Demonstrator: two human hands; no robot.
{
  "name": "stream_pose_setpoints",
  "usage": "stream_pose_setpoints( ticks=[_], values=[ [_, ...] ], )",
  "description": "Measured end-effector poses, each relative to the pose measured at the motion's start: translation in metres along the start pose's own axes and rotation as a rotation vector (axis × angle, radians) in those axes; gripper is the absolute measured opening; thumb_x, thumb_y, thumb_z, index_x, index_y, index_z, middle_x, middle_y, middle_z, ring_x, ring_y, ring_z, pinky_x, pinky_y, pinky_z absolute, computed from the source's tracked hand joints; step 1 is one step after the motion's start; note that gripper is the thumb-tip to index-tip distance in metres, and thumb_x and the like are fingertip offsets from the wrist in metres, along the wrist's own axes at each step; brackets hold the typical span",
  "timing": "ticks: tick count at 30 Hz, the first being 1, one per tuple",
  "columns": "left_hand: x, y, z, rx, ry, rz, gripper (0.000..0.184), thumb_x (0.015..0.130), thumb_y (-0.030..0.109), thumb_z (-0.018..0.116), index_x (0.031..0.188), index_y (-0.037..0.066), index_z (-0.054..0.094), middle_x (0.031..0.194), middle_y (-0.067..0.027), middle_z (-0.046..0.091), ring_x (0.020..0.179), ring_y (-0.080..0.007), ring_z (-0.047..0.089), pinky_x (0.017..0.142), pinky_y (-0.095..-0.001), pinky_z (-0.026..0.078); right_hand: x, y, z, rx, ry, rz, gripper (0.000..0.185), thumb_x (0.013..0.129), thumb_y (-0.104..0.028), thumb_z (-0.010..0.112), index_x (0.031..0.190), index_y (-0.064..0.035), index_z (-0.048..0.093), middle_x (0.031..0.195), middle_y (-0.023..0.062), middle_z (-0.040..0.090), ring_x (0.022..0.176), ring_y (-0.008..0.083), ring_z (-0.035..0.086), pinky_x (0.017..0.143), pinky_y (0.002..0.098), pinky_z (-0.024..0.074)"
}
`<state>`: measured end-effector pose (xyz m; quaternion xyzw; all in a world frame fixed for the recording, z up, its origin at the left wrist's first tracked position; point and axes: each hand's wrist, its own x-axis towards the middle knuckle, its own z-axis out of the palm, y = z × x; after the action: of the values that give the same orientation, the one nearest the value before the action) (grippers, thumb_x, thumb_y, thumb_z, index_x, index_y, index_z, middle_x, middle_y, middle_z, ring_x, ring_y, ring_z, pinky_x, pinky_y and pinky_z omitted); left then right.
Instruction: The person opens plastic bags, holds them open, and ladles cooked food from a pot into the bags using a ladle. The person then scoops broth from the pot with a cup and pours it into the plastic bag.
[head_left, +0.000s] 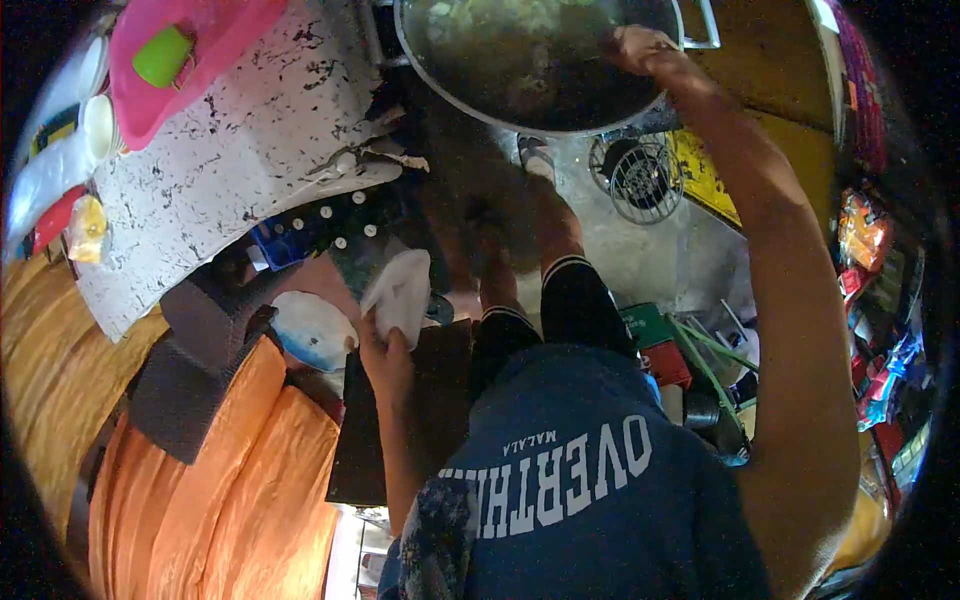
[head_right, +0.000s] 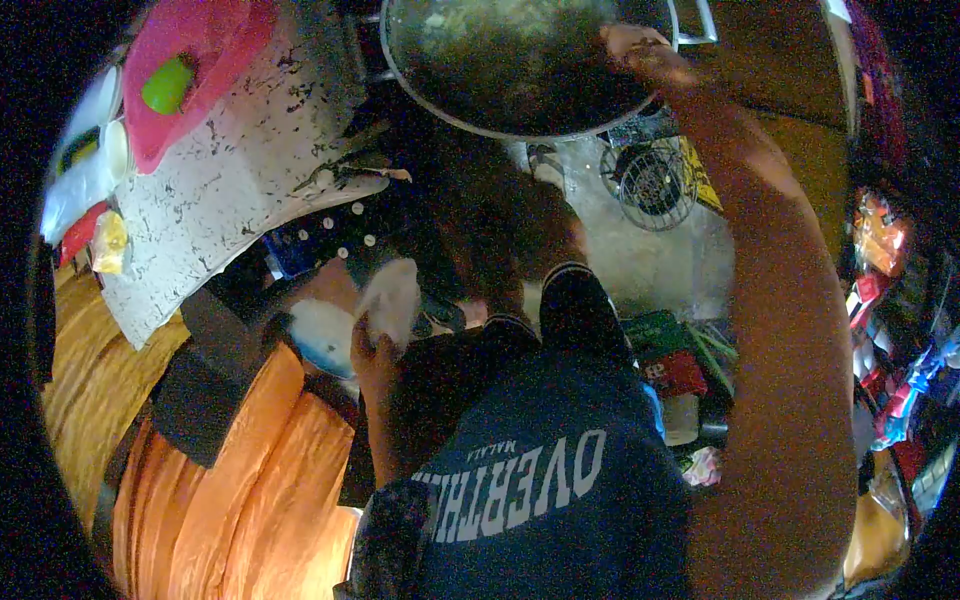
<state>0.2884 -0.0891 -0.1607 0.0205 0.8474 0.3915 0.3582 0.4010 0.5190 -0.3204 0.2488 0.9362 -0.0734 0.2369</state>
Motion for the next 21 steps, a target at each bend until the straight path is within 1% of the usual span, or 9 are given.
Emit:
stream_pose_setpoints(
  ticks=[1, 3, 5, 7, 11, 14, 16, 20, 21],
  values=[
    [0.000, -0.002, -0.001, 0.002, -0.005, 0.045, 0.054, 0.081, 0.002, 0.048, 0.134, -0.005, 0.039, 0.129, -0.0192, 0.048, 0.112, -0.0258, 0.052, 0.090, -0.0324, 0.045, -0.003, 0.006, -0.001, 0.072, 0.085, -0.024, 0.028, 0.085, -0.035, 0.059, 0.096, -0.0094, 0.065, 0.091, 0.0178, 0.066, 0.088, 0.0343, 0.064, 0.078, 0.0434, 0.0513],
    [-0.001, -0.002, -0.002, 0.011, -0.009, 0.008, 0.054, 0.081, 0.001, 0.048, 0.134, -0.005, 0.039, 0.130, -0.0193, 0.047, 0.114, -0.0264, 0.051, 0.091, -0.0330, 0.045, -0.027, -0.010, -0.038, 0.051, 0.072, -0.061, 0.027, 0.084, -0.034, 0.060, 0.094, -0.0094, 0.065, 0.091, 0.0171, 0.066, 0.088, 0.0347, 0.064, 0.078, 0.0438, 0.0509],
    [-0.002, 0.002, 0.001, 0.014, -0.012, -0.029, 0.054, 0.082, 0.001, 0.048, 0.134, -0.005, 0.039, 0.131, -0.0195, 0.046, 0.115, -0.0270, 0.050, 0.092, -0.0336, 0.044, -0.035, -0.011, -0.052, 0.025, 0.059, -0.099, 0.027, 0.084, -0.034, 0.062, 0.093, -0.0095, 0.066, 0.091, 0.0164, 0.067, 0.089, 0.0351, 0.064, 0.079, 0.0442, 0.0505],
    [-0.001, 0.006, 0.004, 0.008, -0.039, 0.072, 0.053, 0.082, 0.001, 0.048, 0.133, -0.005, 0.040, 0.131, -0.0195, 0.047, 0.115, -0.0272, 0.050, 0.091, -0.0335, 0.045, -0.031, -0.004, -0.050, 0.107, 0.002, -0.009, 0.025, 0.085, -0.032, 0.060, 0.095, -0.0110, 0.066, 0.090, 0.0163, 0.067, 0.088, 0.0353, 0.064, 0.079, 0.0439, 0.0506],
    [0.000, 0.017, 0.012, 0.076, -0.031, 0.063, 0.052, 0.082, 0.001, 0.048, 0.133, -0.005, 0.041, 0.130, -0.0197, 0.048, 0.113, -0.0268, 0.052, 0.091, -0.0338, 0.045, -0.028, 0.013, -0.044, 0.088, 0.052, -0.036, 0.024, 0.085, -0.032, 0.060, 0.094, -0.0101, 0.065, 0.086, 0.0175, 0.066, 0.086, 0.0357, 0.064, 0.077, 0.0447, 0.0501],
    [-0.001, 0.024, 0.017, -0.025, -0.035, -0.014, 0.052, 0.082, 0.001, 0.048, 0.133, -0.005, 0.042, 0.128, -0.0200, 0.049, 0.111, -0.0269, 0.053, 0.089, -0.0332, 0.046, -0.038, 0.010, -0.053, 0.040, 0.034, -0.003, 0.022, 0.086, -0.030, 0.058, 0.094, -0.0101, 0.065, 0.087, 0.0168, 0.066, 0.086, 0.0359, 0.063, 0.074, 0.0453, 0.0488],
    [-0.001, 0.024, 0.018, -0.038, -0.018, 0.009, 0.052, 0.082, 0.000, 0.048, 0.133, -0.005, 0.041, 0.127, -0.0201, 0.049, 0.110, -0.0268, 0.054, 0.087, -0.0322, 0.047, -0.042, 0.008, -0.053, 0.148, 0.098, -0.018, 0.022, 0.086, -0.029, 0.056, 0.092, -0.0093, 0.064, 0.086, 0.0151, 0.066, 0.084, 0.0356, 0.063, 0.072, 0.0449, 0.0474],
    [0.000, 0.020, 0.015, 0.008, -0.018, 0.056, 0.052, 0.082, 0.000, 0.048, 0.133, -0.005, 0.042, 0.128, -0.0204, 0.049, 0.109, -0.0269, 0.055, 0.087, -0.0313, 0.047, -0.033, 0.023, -0.046, 0.135, 0.083, -0.028, 0.023, 0.087, -0.029, 0.055, 0.092, -0.0086, 0.063, 0.087, 0.0145, 0.066, 0.082, 0.0357, 0.062, 0.072, 0.0439, 0.0474],
    [0.001, 0.019, 0.014, 0.012, -0.010, 0.043, 0.052, 0.082, 0.000, 0.048, 0.133, -0.005, 0.042, 0.127, -0.0205, 0.049, 0.110, -0.0264, 0.054, 0.087, -0.0315, 0.047, -0.031, 0.029, -0.047, 0.155, 0.030, -0.113, 0.022, 0.086, -0.028, 0.056, 0.091, -0.0079, 0.063, 0.086, 0.0142, 0.066, 0.080, 0.0350, 0.062, 0.073, 0.0419, 0.0486]
  ],
)
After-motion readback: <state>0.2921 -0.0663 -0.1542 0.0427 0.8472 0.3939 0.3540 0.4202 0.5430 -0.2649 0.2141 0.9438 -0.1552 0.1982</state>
